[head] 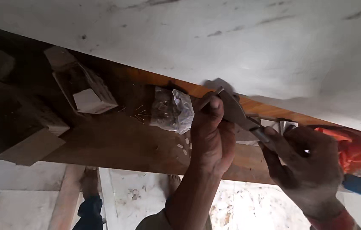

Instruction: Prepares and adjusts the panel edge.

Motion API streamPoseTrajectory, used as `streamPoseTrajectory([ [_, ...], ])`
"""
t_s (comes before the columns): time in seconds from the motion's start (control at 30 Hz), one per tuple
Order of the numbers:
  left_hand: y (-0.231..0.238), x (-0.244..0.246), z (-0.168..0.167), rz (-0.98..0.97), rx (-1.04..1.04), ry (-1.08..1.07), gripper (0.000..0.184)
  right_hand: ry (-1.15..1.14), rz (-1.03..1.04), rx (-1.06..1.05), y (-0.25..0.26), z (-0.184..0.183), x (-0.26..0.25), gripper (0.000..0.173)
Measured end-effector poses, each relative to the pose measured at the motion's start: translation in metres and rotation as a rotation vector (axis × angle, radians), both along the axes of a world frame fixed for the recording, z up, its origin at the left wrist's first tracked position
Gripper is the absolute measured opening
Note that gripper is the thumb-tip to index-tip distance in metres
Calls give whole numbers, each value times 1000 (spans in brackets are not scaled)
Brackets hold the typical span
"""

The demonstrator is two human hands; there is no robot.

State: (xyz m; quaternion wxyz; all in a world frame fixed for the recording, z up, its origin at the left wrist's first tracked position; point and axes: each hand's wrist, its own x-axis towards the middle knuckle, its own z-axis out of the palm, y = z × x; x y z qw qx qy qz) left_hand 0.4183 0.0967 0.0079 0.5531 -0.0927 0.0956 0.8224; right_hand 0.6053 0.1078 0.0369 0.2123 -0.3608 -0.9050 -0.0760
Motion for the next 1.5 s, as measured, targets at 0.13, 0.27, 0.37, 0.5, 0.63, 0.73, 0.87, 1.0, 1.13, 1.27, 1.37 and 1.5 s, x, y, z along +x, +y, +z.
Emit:
streamPoseTrajectory([
  [0.13, 18, 14, -11, 25, 19, -71, 14, -58, 59, -12, 19, 0, 7, 40],
  [0.27, 25, 22, -15, 6, 21, 9, 18, -124, 121, 19, 41, -1, 22, 38],
  [0.37, 27, 21, -15, -13, -6, 61, 18, -113, 146, 38, 52, -4, 26, 35],
  [0.5, 26, 10, -19, -11, 13, 72, 19, -87, 181, 36, 58, -9, 17, 35],
  [0.63, 22, -11, -17, 24, -10, 90, 17, -68, 200, 30, 54, -9, -7, 35],
  [0.73, 17, -31, -19, 39, -13, 96, 17, -64, 208, 12, 49, -10, -30, 35],
  [0.87, 11, -61, -20, 64, -26, 98, 16, -64, 212, 11, 42, -7, -64, 36],
  [1.0, 5, -94, -19, 96, -9, 75, 14, -68, 222, -8, 35, -4, -100, 37],
  [1.13, -2, -126, -20, 113, -13, 70, 14, -64, 231, -4, 28, -4, -134, 36],
  [1.27, -10, -161, -20, 134, -8, 90, 16, -52, 231, -11, 19, -4, -170, 36],
  [1.37, -15, -182, -20, 123, -34, 76, 16, -61, 224, -19, 13, -5, -190, 35],
  [1.5, -22, -202, -18, 91, -36, 65, 14, -74, 218, -24, 8, -1, -211, 33],
])
